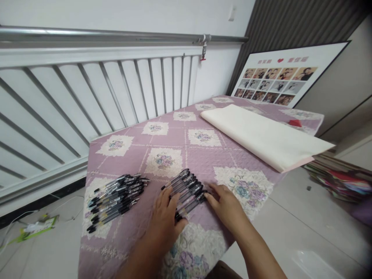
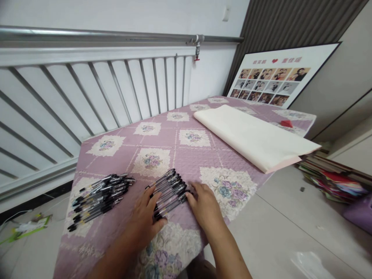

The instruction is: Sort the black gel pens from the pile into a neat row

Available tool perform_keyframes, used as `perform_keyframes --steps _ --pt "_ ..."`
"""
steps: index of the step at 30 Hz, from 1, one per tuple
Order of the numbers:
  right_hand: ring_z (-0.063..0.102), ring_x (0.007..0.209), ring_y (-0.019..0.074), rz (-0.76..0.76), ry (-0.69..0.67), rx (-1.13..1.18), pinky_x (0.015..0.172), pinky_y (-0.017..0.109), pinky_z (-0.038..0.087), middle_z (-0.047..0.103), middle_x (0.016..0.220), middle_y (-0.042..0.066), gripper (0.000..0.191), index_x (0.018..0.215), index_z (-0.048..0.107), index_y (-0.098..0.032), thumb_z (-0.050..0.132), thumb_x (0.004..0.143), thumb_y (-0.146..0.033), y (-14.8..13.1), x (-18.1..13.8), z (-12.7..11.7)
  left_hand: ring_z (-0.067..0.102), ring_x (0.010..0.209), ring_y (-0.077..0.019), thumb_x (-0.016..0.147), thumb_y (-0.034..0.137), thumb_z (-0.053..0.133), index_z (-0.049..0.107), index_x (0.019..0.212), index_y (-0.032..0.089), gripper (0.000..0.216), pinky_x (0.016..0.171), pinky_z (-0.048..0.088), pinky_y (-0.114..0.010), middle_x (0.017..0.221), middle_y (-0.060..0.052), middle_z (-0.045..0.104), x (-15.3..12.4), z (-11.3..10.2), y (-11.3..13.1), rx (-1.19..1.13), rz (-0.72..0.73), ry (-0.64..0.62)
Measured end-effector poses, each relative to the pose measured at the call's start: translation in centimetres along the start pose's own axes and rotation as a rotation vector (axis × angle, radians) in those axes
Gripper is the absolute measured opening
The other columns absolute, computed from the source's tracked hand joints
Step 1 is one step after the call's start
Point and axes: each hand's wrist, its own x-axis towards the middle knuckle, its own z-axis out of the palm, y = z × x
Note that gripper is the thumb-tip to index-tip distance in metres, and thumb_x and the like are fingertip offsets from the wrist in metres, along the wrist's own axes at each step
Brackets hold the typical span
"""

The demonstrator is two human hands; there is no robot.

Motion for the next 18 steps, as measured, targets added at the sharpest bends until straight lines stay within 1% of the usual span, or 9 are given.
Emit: perform_keyframes --steps 3,5,7,9,11,14,16,18 --pt "0.058 0.105 0.0276 -0.029 0.056 0.027 0.096 0.042 0.044 0.063 0.110 0.014 0.040 0.121 0.060 -0.014 0.056 0.083 -0.029 0.0 0.4 0.4 0.022 0.138 -0.0362 0.067 0.025 0.071 0.039 0.138 0.019 0.078 0.110 0.022 -0.057 0.150 -0.015 0.028 0.3 0.0 0.2 0.057 -0.013 -0.033" --pt "0.054 0.113 0.0287 -0.049 0.086 0.043 0.101 0.044 0.041 0.060 0.121 0.016 0.044 0.123 0.057 -0.012 0.057 0.083 -0.030 0.0 0.7 0.9 0.016 0.140 -0.0370 0.067 0.032 0.072 0.035 0.142 0.019 0.085 0.111 0.017 -0.058 0.153 -0.015 0.023 0.9 -0.3 0.8 0.114 -0.039 -0.081" --pt "0.051 0.119 0.0286 -0.057 0.100 0.042 0.105 0.044 0.038 0.057 0.128 0.017 0.048 0.126 0.055 -0.010 0.056 0.084 -0.032 -0.3 0.9 1.4 0.010 0.142 -0.0362 0.066 0.040 0.073 0.028 0.146 0.020 0.093 0.112 0.012 -0.057 0.155 -0.013 0.016 1.9 -0.7 1.6 0.173 -0.079 -0.145" --pt "0.047 0.125 0.0286 -0.055 0.068 0.020 0.107 0.045 0.036 0.053 0.134 0.017 0.052 0.131 0.052 -0.011 0.057 0.083 -0.033 -0.6 1.1 1.7 0.003 0.143 -0.0352 0.064 0.049 0.072 0.020 0.149 0.021 0.103 0.113 0.008 -0.057 0.157 -0.012 0.009 3.1 -0.9 2.3 0.226 -0.114 -0.217" --pt "0.040 0.131 0.0292 -0.044 0.002 -0.012 0.107 0.048 0.034 0.047 0.141 0.015 0.057 0.135 0.048 -0.014 0.058 0.082 -0.033 -0.9 1.0 1.7 -0.001 0.143 -0.0352 0.062 0.057 0.071 0.014 0.150 0.023 0.111 0.112 0.005 -0.058 0.157 -0.011 0.003 4.2 -1.0 2.7 0.264 -0.138 -0.290" --pt "0.033 0.137 0.0288 -0.015 -0.071 -0.042 0.108 0.049 0.033 0.040 0.148 0.013 0.060 0.139 0.043 -0.017 0.057 0.083 -0.034 -1.2 0.9 1.6 -0.004 0.142 -0.0359 0.058 0.066 0.069 0.007 0.150 0.025 0.118 0.111 0.004 -0.059 0.157 -0.013 -0.001 5.2 -0.6 2.7 0.294 -0.157 -0.378" --pt "0.031 0.138 0.0279 0.001 -0.073 -0.061 0.109 0.049 0.031 0.039 0.149 0.012 0.059 0.141 0.040 -0.018 0.053 0.086 -0.035 -1.4 0.8 1.7 -0.005 0.142 -0.0359 0.058 0.069 0.068 0.005 0.150 0.026 0.120 0.111 0.005 -0.058 0.157 -0.014 -0.001 5.4 -0.4 2.4 0.298 -0.158 -0.411" --pt "0.029 0.139 0.0277 0.002 -0.058 -0.093 0.109 0.051 0.029 0.038 0.150 0.011 0.058 0.142 0.038 -0.019 0.050 0.088 -0.035 -1.7 0.8 2.2 -0.005 0.142 -0.0355 0.059 0.070 0.066 0.006 0.150 0.027 0.117 0.111 0.004 -0.059 0.157 -0.013 0.000 5.5 -0.3 2.0 0.294 -0.155 -0.422"
